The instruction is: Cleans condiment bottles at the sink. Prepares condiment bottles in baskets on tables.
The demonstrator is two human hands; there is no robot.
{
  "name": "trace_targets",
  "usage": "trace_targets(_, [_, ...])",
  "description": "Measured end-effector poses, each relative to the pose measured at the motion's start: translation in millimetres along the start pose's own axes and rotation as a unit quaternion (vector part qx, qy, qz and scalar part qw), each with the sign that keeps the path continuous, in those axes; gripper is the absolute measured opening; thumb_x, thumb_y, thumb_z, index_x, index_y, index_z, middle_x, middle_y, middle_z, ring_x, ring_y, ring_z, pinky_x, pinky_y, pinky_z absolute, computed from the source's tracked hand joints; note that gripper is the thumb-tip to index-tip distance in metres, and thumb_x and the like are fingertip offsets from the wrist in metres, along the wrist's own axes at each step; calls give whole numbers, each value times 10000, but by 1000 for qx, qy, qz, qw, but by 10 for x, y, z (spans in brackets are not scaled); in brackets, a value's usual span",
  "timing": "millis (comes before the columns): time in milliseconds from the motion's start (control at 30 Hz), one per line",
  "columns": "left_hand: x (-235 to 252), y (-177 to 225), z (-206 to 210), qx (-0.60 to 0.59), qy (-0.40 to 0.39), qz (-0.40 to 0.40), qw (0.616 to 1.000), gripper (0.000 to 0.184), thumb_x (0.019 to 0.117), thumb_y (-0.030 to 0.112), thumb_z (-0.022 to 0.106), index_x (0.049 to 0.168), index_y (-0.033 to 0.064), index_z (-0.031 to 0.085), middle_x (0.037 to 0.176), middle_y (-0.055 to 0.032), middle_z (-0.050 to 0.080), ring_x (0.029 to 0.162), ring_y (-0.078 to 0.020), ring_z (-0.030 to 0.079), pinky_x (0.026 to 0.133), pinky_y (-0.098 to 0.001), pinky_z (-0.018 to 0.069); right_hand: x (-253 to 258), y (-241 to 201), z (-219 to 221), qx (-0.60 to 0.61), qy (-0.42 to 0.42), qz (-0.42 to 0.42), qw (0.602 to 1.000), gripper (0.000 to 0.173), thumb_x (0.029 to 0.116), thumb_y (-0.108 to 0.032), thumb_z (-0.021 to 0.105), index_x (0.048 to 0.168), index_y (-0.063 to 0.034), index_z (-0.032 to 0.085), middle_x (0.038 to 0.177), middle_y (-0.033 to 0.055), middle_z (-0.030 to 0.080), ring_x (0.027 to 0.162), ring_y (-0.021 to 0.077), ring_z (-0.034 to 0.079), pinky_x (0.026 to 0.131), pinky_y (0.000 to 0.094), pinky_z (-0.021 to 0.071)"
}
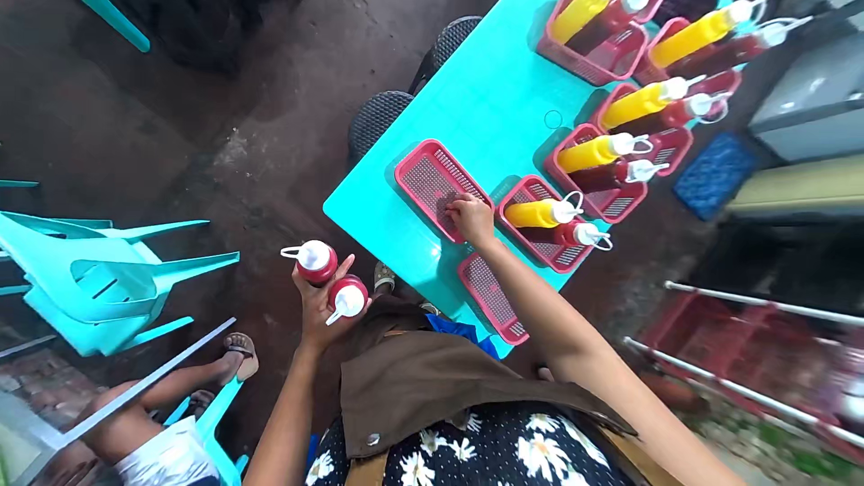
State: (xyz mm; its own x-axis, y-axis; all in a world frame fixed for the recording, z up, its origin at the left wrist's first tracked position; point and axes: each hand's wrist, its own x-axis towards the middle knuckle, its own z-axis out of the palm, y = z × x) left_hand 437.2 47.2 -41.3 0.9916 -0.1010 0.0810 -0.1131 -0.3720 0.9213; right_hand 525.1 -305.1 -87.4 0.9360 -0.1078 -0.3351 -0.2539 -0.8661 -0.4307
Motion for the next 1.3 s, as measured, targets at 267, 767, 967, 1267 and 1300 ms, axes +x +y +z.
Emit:
trace_targets(267, [152,-44,135,-43,-28,19,999,741,657,449,947,1330,255,706,1589,-284,269,1476,-239,350,1194,-341,364,45,-18,92,-41,-37,19,998,226,969,-108,639,1138,28,703,1290,248,637,1216,465,593,946,629,510])
trace_targets(767, [319,188,379,18,-97,67,993,753,686,564,886,1346,252,697,1550,-355,295,1467,-306,346,1208,-377,316,79,76,39,58,-27,31,997,297,967,-64,607,1234,-30,730,1285,258,649,1215,420,619,1052,568,476])
trace_targets(967, [214,184,339,59,-92,74,991,757,677,588,874,1337,258,702,1536,-372,296,1451,-296,367,1196,-360,319,18,-79,103,29,-1,74,997,189,982,-102,628,1058,3,767,1243,248,666,1155,448,630,970,612,503])
trace_targets(1267, [211,110,252,68,-69,109,989,746,691,599,868,1355,315,684,1556,-335,284,1453,-267,367,1190,-361,338,79,-123,45,31,-59,98,993,272,1004,-95,571,1206,53,677,1392,256,576,1308,426,541,1085,555,446])
trace_targets(1300, [219,119,247,61,-70,110,990,744,692,594,873,1354,313,685,1563,-323,285,1458,-256,363,1196,-360,333,79,-114,10,44,-62,94,993,294,1001,-101,567,1231,51,666,1397,253,576,1315,416,542,1100,551,435])
